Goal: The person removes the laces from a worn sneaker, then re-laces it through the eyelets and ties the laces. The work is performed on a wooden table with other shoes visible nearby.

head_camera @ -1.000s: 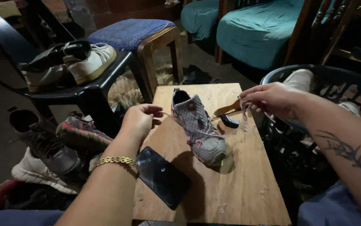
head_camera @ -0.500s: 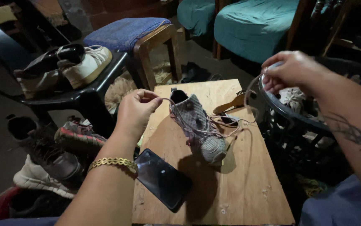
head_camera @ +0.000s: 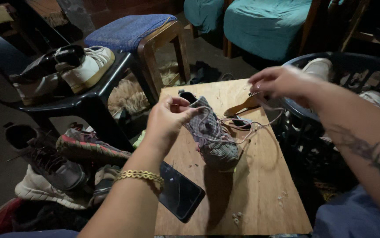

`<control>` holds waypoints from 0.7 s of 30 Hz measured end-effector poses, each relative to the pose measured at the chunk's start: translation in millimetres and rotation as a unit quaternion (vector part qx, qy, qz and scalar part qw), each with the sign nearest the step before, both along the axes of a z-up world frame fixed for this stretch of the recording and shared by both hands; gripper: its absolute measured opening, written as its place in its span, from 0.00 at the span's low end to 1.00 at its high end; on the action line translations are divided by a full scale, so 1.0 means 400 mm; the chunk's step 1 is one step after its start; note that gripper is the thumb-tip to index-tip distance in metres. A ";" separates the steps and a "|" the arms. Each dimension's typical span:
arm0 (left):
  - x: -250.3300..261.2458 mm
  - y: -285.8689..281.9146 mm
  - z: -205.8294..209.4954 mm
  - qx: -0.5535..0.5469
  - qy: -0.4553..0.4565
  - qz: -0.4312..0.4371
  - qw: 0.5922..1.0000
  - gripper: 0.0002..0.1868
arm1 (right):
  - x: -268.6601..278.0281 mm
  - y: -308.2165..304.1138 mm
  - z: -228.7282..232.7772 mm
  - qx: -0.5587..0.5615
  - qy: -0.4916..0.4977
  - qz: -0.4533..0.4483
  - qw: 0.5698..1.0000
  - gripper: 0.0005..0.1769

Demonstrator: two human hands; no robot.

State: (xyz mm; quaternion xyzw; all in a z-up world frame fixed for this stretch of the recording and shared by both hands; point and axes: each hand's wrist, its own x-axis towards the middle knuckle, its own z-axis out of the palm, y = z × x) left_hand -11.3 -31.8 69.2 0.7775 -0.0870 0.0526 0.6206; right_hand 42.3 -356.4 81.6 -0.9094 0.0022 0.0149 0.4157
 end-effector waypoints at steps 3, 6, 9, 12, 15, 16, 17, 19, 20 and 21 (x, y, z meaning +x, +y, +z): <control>0.001 -0.024 -0.015 -0.013 0.006 -0.022 1.000 0.14 | -0.014 0.077 0.000 -0.125 -0.009 0.053 0.991 0.19; 0.012 -0.048 -0.031 0.017 -0.020 -0.032 0.999 0.12 | -0.037 0.169 -0.012 -0.022 -0.090 0.170 0.981 0.18; 0.033 -0.066 -0.047 0.015 -0.054 -0.045 0.997 0.10 | -0.056 0.224 -0.034 0.016 -0.106 0.262 0.959 0.17; 0.053 -0.066 -0.061 -0.015 -0.061 -0.067 0.996 0.10 | -0.042 0.201 -0.036 0.041 -0.066 0.233 0.969 0.16; 0.054 -0.050 -0.097 0.006 -0.018 -0.084 0.996 0.10 | -0.015 0.122 -0.039 -0.095 -0.093 0.108 0.985 0.15; 0.053 -0.041 -0.108 0.040 0.010 -0.069 0.997 0.10 | -0.008 0.088 -0.039 -0.107 -0.121 0.060 0.985 0.15; 0.051 -0.036 -0.119 0.073 0.038 -0.054 0.995 0.11 | -0.002 0.054 -0.037 -0.119 -0.148 0.013 0.982 0.14; 0.041 -0.038 -0.142 0.208 0.056 -0.048 0.975 0.11 | 0.006 -0.007 -0.013 -0.160 -0.157 -0.087 0.971 0.13; 0.033 -0.042 -0.154 0.275 0.065 -0.046 0.958 0.11 | 0.000 -0.031 -0.006 -0.210 -0.188 -0.116 0.952 0.12; 0.023 -0.050 -0.166 0.258 0.106 -0.042 0.959 0.11 | -0.008 -0.051 0.004 -0.260 -0.218 -0.144 0.930 0.13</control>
